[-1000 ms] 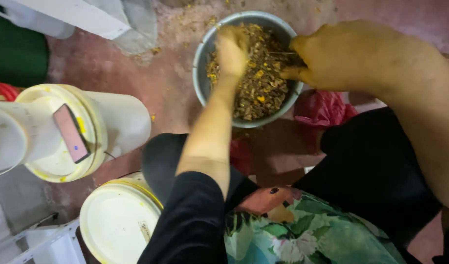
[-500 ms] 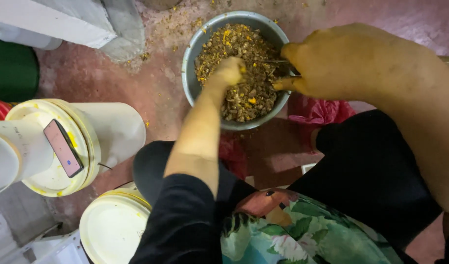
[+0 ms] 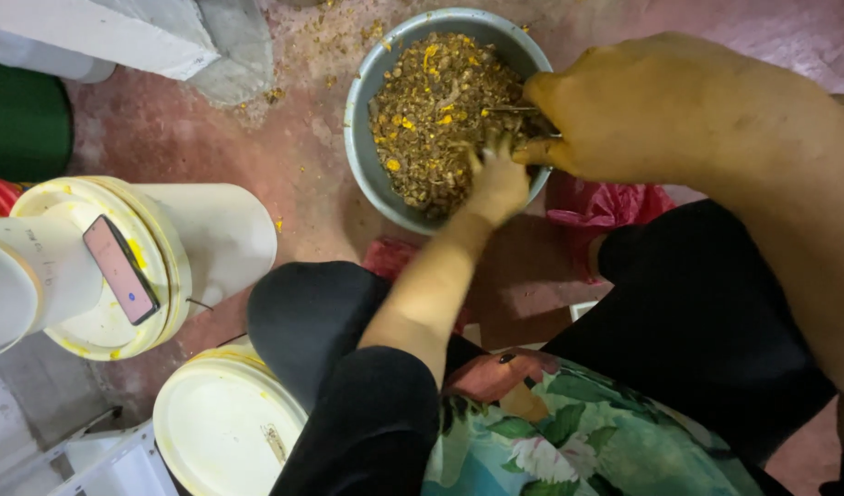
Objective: Scraping and cutting roots into a bowl using a knife
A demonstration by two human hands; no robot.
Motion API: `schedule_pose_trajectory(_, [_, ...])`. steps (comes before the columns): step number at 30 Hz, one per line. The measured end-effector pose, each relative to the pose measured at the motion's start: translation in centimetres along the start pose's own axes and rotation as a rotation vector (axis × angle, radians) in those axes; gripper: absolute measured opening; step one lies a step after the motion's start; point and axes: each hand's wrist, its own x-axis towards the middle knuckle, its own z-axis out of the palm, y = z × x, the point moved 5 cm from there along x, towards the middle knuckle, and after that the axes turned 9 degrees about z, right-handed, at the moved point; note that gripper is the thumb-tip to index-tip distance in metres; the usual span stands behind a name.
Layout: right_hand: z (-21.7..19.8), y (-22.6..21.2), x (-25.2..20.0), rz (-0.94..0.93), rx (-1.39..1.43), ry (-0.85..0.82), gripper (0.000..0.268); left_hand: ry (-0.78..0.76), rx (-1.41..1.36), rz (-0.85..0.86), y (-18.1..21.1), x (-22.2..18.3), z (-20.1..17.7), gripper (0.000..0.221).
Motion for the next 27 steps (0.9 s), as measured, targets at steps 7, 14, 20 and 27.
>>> schedule_pose_trajectory(7, [0.5, -0.2, 0.7, -0.037, 0.155, 0.055, 0.061, 0.066, 0.038, 0.202, -2.2, 0.6, 1.9, 0.045])
schedule_pose_trajectory(14, [2.1, -0.2, 3.6, -0.21, 0.21, 0.103, 0.04, 0.111, -0.386, -0.084, -6.5, -3.5, -11.7, 0.046])
schedule_pose_trajectory(20, [2.6, 0.2, 6.5, -0.115, 0.239, 0.109, 0.034, 0.231, -1.103, -0.036, -6.8, -6.9, -21.7, 0.043])
schedule_pose_trajectory(27, [5.0, -1.0, 8.2, -0.282, 0.745, 0.028, 0.021, 0.538, -1.132, 0.647, 0.7, -12.4, -28.0, 0.033])
